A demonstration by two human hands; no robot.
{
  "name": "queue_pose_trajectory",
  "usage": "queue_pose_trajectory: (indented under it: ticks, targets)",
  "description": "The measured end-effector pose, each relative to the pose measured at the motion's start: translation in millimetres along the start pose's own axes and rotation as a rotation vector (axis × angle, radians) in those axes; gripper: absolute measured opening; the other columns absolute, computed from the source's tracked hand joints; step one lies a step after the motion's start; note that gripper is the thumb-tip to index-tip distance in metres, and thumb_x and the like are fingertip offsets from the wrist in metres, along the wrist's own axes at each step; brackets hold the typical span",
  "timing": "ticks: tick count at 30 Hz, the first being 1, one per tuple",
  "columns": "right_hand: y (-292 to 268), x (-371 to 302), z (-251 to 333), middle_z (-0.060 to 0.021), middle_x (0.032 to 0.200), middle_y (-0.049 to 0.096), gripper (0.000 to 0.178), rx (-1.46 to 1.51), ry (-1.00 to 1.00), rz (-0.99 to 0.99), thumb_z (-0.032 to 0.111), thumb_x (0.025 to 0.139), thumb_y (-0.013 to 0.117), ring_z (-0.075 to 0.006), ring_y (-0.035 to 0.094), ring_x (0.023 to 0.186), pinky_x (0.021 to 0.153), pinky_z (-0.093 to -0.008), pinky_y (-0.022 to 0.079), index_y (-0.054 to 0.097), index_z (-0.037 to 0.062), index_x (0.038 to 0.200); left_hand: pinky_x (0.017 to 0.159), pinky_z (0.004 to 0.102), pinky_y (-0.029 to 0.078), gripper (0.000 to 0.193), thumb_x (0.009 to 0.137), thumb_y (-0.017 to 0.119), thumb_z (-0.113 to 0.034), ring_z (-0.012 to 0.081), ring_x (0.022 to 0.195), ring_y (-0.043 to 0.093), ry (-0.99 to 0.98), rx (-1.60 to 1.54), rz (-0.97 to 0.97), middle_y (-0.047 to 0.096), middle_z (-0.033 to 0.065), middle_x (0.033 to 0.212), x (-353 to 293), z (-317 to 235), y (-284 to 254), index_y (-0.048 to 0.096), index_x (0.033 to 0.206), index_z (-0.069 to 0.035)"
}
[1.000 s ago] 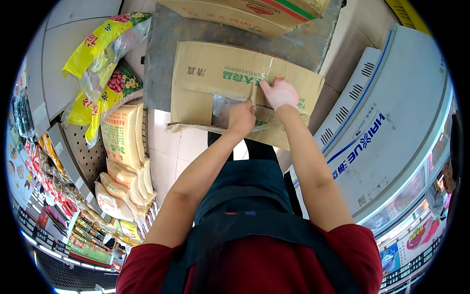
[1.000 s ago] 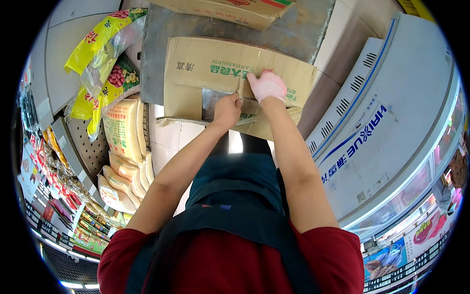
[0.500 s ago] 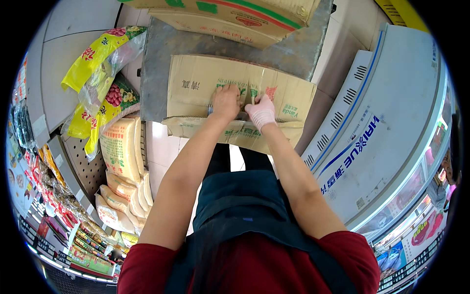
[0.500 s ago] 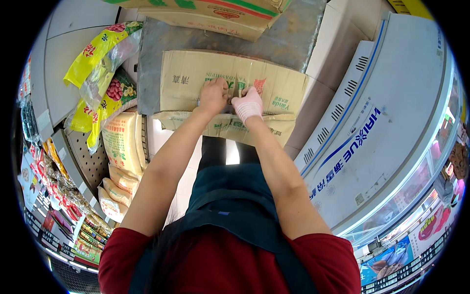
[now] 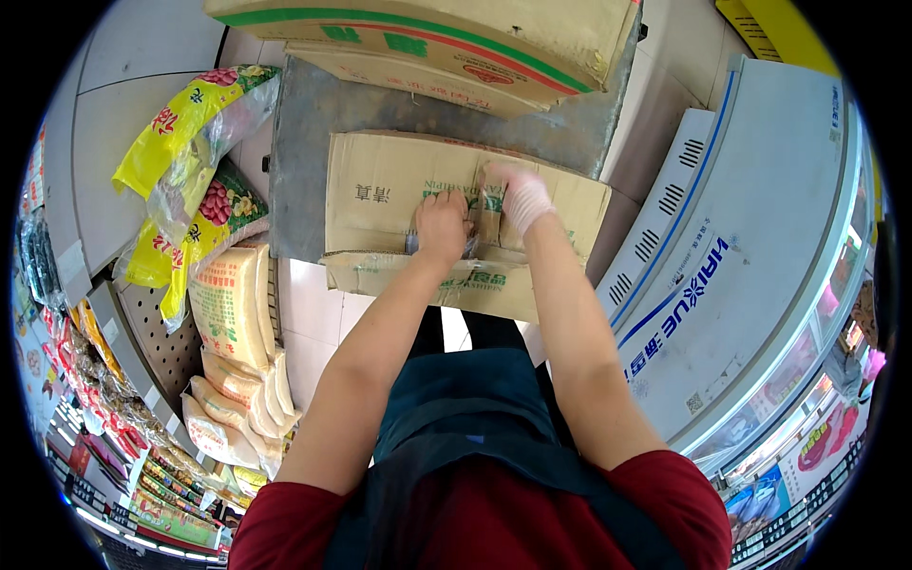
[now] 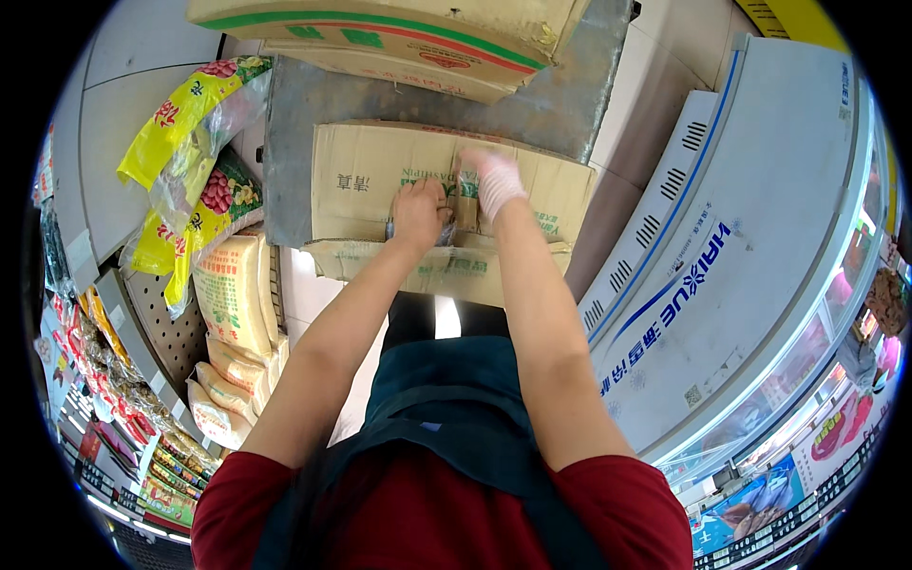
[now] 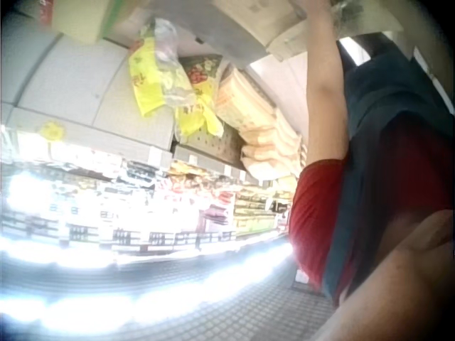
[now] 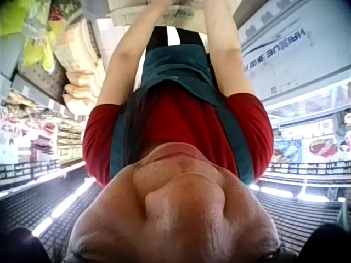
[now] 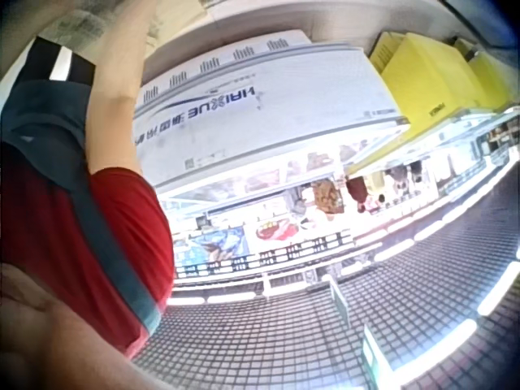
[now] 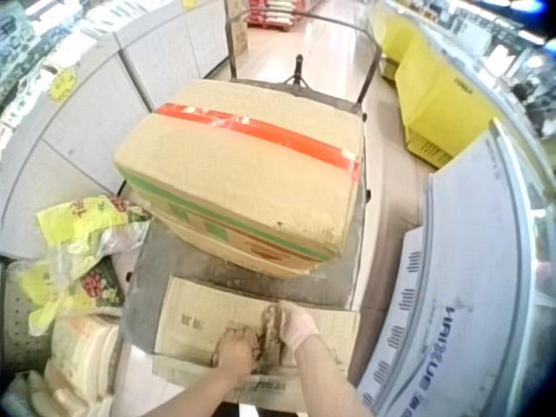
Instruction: The person opens cardboard boxes on a cart, removes bags of frozen food, and places them into a display freezer in a supermarket.
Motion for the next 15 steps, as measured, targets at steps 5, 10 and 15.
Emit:
queue_pose_trajectory:
  ticks: [5, 10, 15]
  targets:
    - [12.3, 3.4, 7.3, -0.0057, 0.072, 0.054, 0.031, 0.473, 0.167, 0.025, 0.041, 0.090, 0.059, -0.0168, 0.039, 0.045, 0.047, -0.0328, 0.034, 0.055, 0.0113, 0.097, 0.084, 0.0443, 0.042, 0.034, 0.065, 0.078, -0.011, 0.0302, 0.092, 0.055, -0.008, -0.092, 0.058, 0.061, 0.0084, 0.095, -2.3, -4.6, -14.2, 0.057, 0.092, -0.010]
    - [18.0, -86.6, 9.8, -0.0015, 0.056, 0.044, 0.030, 0.525, 0.080, 0.094, 0.039, 0.093, 0.057, -0.0140, 0.034, 0.038, 0.036, -0.0296, 0.027, 0.049, 0.0112, 0.085, 0.102, 0.0481, 0.030, 0.071, 0.063, 0.083, -0.025, 0.0325, 0.122, 0.045, 0.138, 0.187, -0.386, 0.052, 0.0135, 0.125, -23.5, -35.7, -147.3, 0.052, 0.124, -0.011]
    - [19.4, -184.9, 7.7, -0.0018, 0.062, 0.047, 0.023, 0.653, -0.057, 0.167, 0.029, 0.096, 0.055, -0.0121, 0.039, 0.044, 0.041, -0.0267, 0.031, 0.052, 0.0082, 0.086, 0.111, 0.0467, 0.025, 0.099, 0.051, 0.086, -0.044, 0.0344, 0.130, 0.039, 0.400, 0.311, -0.077, 0.048, 0.0164, 0.131, -16.3, -66.5, -211.4, 0.044, 0.133, -0.008]
Point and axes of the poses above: each hand's wrist, its own x-axis towards the middle knuckle, its own y-axis out of the palm, z = x × y, the point moved 9 cm from there along x, towards the middle knuckle
